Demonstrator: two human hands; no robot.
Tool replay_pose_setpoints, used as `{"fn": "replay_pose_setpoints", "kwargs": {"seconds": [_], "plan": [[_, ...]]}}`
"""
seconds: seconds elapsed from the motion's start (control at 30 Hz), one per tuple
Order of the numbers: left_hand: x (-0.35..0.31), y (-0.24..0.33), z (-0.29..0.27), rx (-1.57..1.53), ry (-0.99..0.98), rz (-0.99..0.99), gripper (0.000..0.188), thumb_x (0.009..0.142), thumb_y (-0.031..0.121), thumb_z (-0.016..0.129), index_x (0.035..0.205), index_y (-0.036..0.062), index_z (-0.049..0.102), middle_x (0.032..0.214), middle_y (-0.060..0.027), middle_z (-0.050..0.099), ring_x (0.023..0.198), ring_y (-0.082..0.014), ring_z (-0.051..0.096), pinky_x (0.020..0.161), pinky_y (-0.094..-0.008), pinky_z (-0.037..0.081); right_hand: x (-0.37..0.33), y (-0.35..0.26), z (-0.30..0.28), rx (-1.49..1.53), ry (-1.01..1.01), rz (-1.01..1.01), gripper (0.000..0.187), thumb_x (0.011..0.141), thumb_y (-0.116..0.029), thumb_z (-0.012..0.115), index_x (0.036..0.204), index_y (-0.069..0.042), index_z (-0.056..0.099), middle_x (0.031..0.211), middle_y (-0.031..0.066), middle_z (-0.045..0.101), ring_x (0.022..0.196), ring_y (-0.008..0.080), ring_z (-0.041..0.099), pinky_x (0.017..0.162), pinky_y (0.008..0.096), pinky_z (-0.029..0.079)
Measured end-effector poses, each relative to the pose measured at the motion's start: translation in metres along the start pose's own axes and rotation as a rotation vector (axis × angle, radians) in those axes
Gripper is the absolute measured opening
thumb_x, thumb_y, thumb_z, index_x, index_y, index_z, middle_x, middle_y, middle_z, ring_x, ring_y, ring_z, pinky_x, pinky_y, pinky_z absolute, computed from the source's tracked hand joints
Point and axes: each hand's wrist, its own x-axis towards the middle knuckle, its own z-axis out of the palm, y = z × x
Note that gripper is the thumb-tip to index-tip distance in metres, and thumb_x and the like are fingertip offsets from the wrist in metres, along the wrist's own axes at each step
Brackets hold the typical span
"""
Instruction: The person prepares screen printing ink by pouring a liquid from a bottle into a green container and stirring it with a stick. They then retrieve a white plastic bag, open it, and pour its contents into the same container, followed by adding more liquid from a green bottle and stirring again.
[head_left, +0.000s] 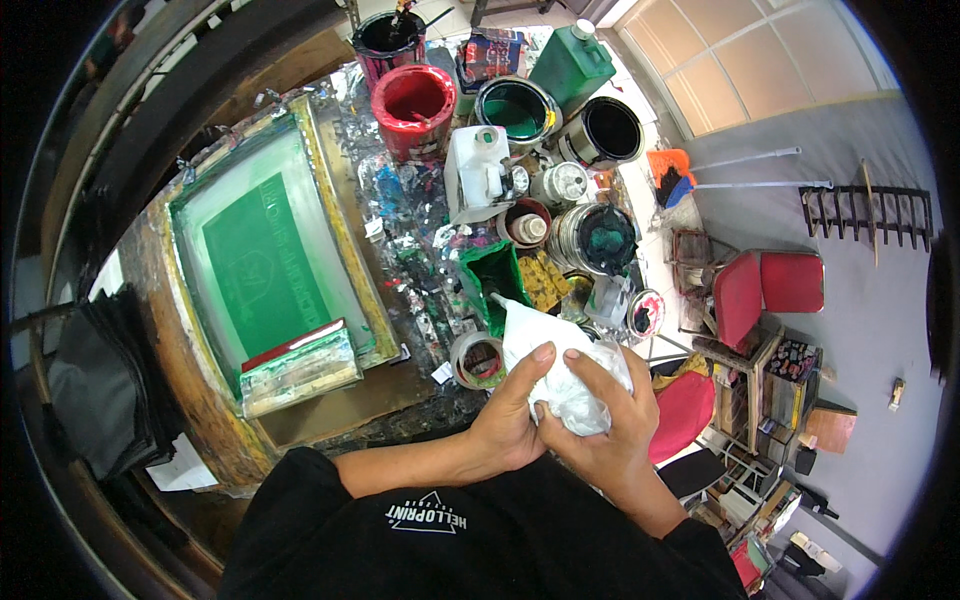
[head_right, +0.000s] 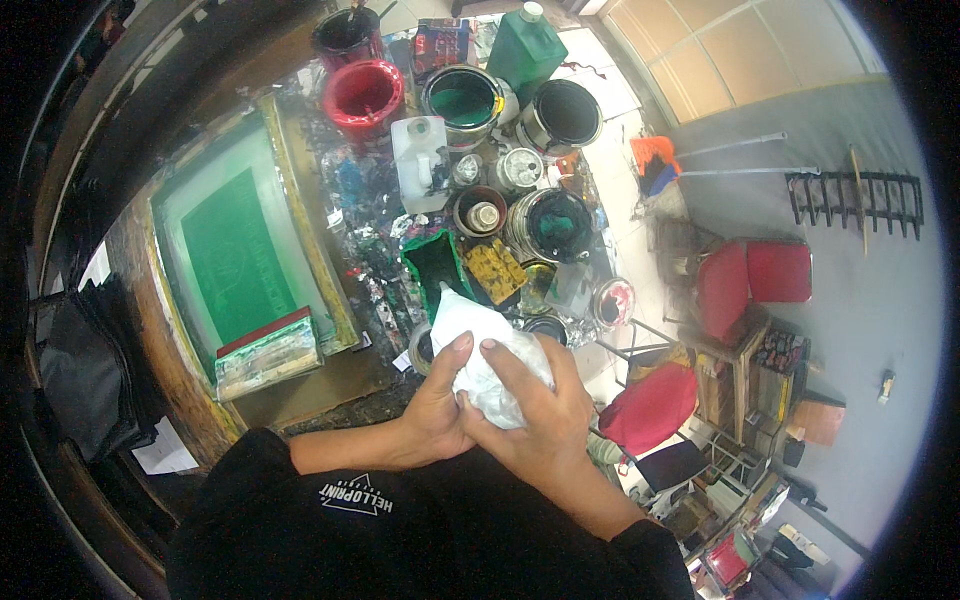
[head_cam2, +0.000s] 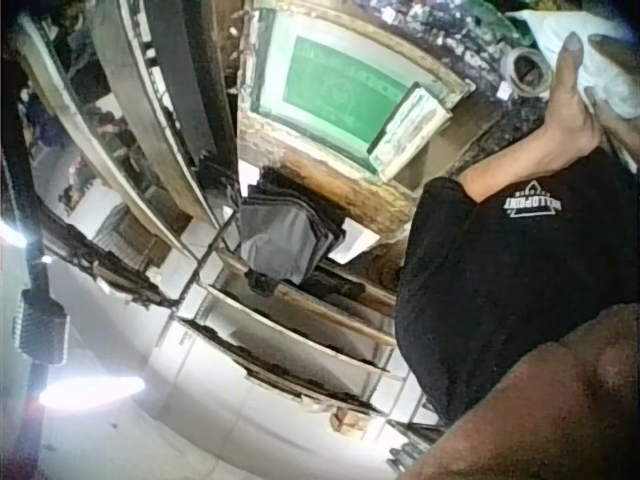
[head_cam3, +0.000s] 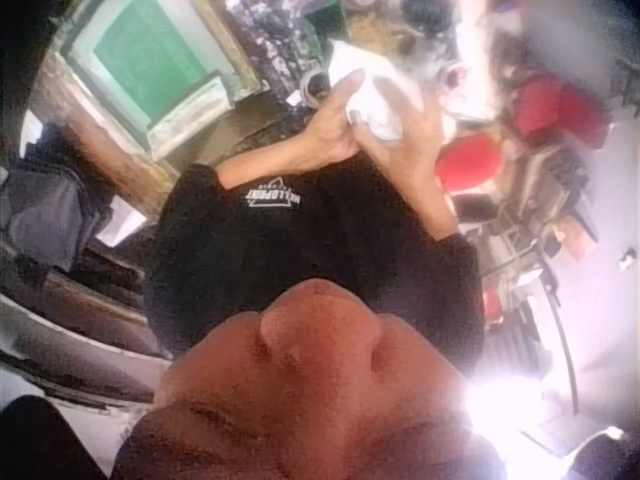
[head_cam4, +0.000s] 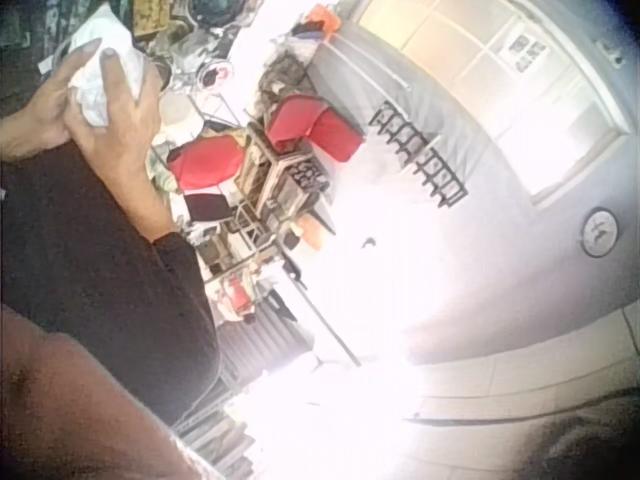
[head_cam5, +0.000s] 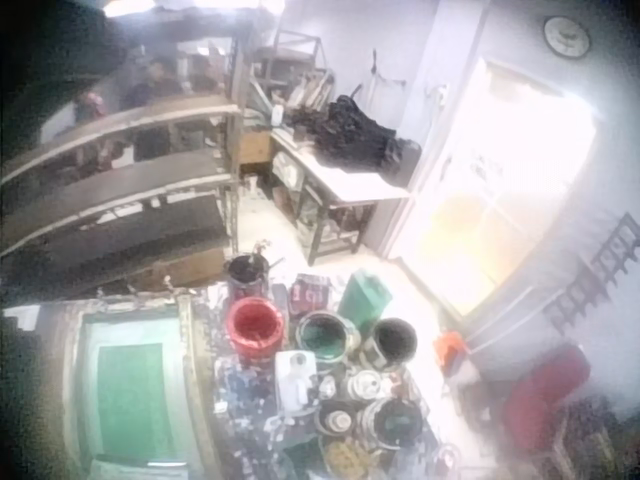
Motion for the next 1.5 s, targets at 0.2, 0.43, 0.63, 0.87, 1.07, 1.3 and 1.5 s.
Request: {"fn": "replay_pose_setpoints", "kwargs": {"seconds": [0.2,0.43,0.63,0.87,1.07,1.3,1.5], "plan": [[-0.002,0.003,0.002,0.019,0.024,-0.024,0.056,0.101,0.05,0.059,0.14,0.0118,0.048,0.13,-0.0109,0.062,0.121,-0.0264,0.062,0.108,-0.0471,0.05,0.002,0.001,0.0,-0.01,0.006,-0.036,0.058,0.068,-0.02,0.088,0.122,-0.011,0.071,0.113,0.0222,0.062,0.095,0.0364,0.068,0.078,0.0421,0.058],[-0.002,0.005,0.004,0.048,0.053,-0.009,0.053,0.102,0.048,0.057,0.14,0.0118,0.047,0.128,-0.0116,0.062,0.121,-0.0268,0.063,0.107,-0.0467,0.051,0.005,0.0,-0.001,0.015,-0.02,-0.02,0.054,0.069,-0.019,0.088,0.12,-0.01,0.072,0.112,0.0216,0.063,0.094,0.0354,0.069,0.077,0.0416,0.058],[-0.001,0.004,0.002,0.056,0.068,-0.022,0.054,0.102,0.05,0.055,0.139,0.0118,0.047,0.127,-0.0119,0.062,0.121,-0.0271,0.063,0.107,-0.0474,0.051,0.004,0.004,-0.001,0.025,-0.036,-0.015,0.055,0.069,-0.02,0.088,0.121,-0.01,0.071,0.112,0.0215,0.063,0.095,0.0356,0.069,0.078,0.0414,0.058],[-0.002,0.007,0.0,-0.099,-0.007,-0.041,0.045,0.106,0.035,0.054,0.138,0.0051,0.046,0.127,-0.0125,0.062,0.119,-0.0242,0.064,0.105,-0.0431,0.054,0.003,0.006,-0.001,0.034,-0.044,-0.016,0.055,0.069,-0.021,0.089,0.12,-0.011,0.071,0.112,0.022,0.064,0.096,0.0366,0.068,0.079,0.042,0.058],[-0.002,0.007,-0.005,-0.081,-0.034,-0.015,0.044,0.107,0.036,0.054,0.137,0.0057,0.046,0.126,-0.0126,0.062,0.118,-0.024,0.064,0.104,-0.0427,0.054,0.002,0.008,0.002,0.062,-0.053,-0.023,0.055,0.069,-0.02,0.089,0.12,-0.01,0.071,0.112,0.0233,0.063,0.094,0.0373,0.068,0.076,0.0424,0.058],[-0.003,0.009,-0.005,-0.076,-0.023,-0.022,0.043,0.107,0.037,0.054,0.136,0.006,0.048,0.125,-0.0115,0.063,0.117,-0.0231,0.065,0.104,-0.0419,0.055,0.004,0.006,0.002,0.071,-0.066,-0.026,0.054,0.069,-0.019,0.088,0.119,-0.01,0.071,0.111,0.0236,0.063,0.093,0.0371,0.069,0.076,0.0423,0.058],[-0.003,0.009,-0.005,-0.017,0.011,-0.013,0.044,0.106,0.04,0.053,0.136,0.0078,0.048,0.126,-0.0112,0.062,0.117,-0.0237,0.065,0.104,-0.0429,0.054,0.005,0.007,0.003,0.066,-0.059,-0.039,0.053,0.069,-0.018,0.088,0.119,-0.01,0.071,0.111,0.0237,0.063,0.092,0.0368,0.069,0.075,0.042,0.058]]}}
